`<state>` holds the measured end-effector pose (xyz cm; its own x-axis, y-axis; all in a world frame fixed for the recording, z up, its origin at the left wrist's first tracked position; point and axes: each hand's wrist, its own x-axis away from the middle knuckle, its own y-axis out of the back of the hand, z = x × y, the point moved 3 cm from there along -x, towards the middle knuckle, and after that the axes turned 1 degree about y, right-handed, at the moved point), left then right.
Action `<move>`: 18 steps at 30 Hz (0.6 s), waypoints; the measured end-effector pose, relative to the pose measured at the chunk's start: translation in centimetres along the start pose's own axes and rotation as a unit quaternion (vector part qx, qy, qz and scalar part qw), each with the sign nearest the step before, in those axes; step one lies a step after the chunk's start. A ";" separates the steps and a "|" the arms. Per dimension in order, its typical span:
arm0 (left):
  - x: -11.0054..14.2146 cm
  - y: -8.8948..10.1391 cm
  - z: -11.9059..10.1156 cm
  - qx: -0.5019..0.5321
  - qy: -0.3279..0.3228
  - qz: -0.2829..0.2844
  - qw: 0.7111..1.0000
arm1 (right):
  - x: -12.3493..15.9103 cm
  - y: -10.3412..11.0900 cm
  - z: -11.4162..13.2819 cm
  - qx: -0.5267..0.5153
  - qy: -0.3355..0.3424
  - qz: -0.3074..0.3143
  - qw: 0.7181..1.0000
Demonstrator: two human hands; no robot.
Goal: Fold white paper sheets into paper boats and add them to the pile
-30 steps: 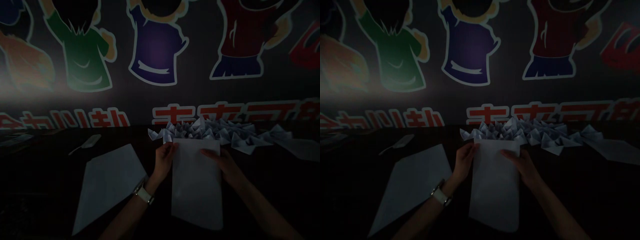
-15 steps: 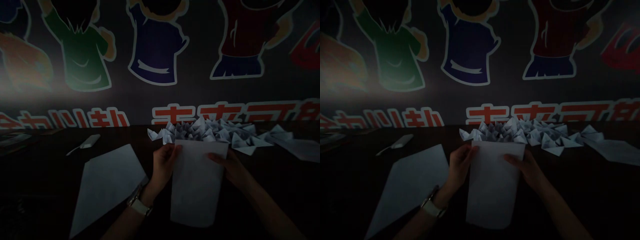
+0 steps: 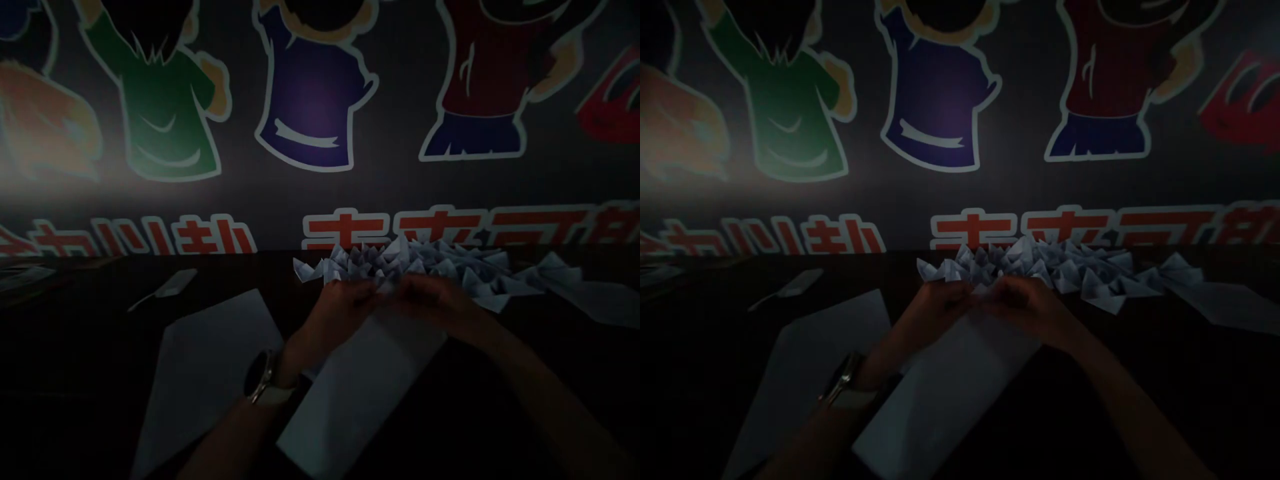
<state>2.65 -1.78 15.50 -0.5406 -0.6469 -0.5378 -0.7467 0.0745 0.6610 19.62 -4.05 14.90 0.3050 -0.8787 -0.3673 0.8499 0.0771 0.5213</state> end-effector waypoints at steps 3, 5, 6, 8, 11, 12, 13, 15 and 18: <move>-0.2 -0.3 0.6 0.041 0.023 -0.014 0.999 | -0.5 -0.4 -0.8 -0.030 0.006 -0.053 0.998; -0.2 -0.2 1.5 0.063 0.047 -0.035 0.996 | -0.5 -0.5 -1.8 -0.042 0.003 -0.061 0.997; -0.1 -0.2 1.9 0.068 0.057 -0.043 0.995 | -0.4 -0.6 -2.3 -0.041 -0.002 -0.061 0.997; 0.0 -0.2 2.7 0.074 0.071 -0.053 0.993 | -0.2 -0.6 -3.1 -0.031 -0.011 -0.056 0.998; 0.2 -0.1 3.5 0.088 0.080 -0.059 0.991 | 0.1 -0.5 -3.9 -0.025 -0.023 -0.063 0.997; 0.2 0.0 3.6 0.095 0.081 -0.061 0.990 | 0.1 -0.3 -4.0 -0.027 -0.026 -0.073 0.997; 0.2 0.1 3.6 0.101 0.081 -0.064 0.989 | 0.2 -0.2 -4.1 -0.028 -0.028 -0.083 0.996; 0.2 0.4 3.7 0.111 0.083 -0.068 0.988 | 0.3 0.1 -4.3 -0.025 -0.028 -0.097 0.995; 0.2 0.9 3.8 0.118 0.091 -0.079 0.986 | 0.4 0.2 -4.6 -0.020 -0.042 -0.058 0.997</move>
<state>0.33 1.04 13.98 -0.3476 -0.7881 -0.5081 -0.8975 0.1227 0.4236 21.86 -2.21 11.28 0.1674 -0.9189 -0.3571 0.8948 -0.0104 0.4462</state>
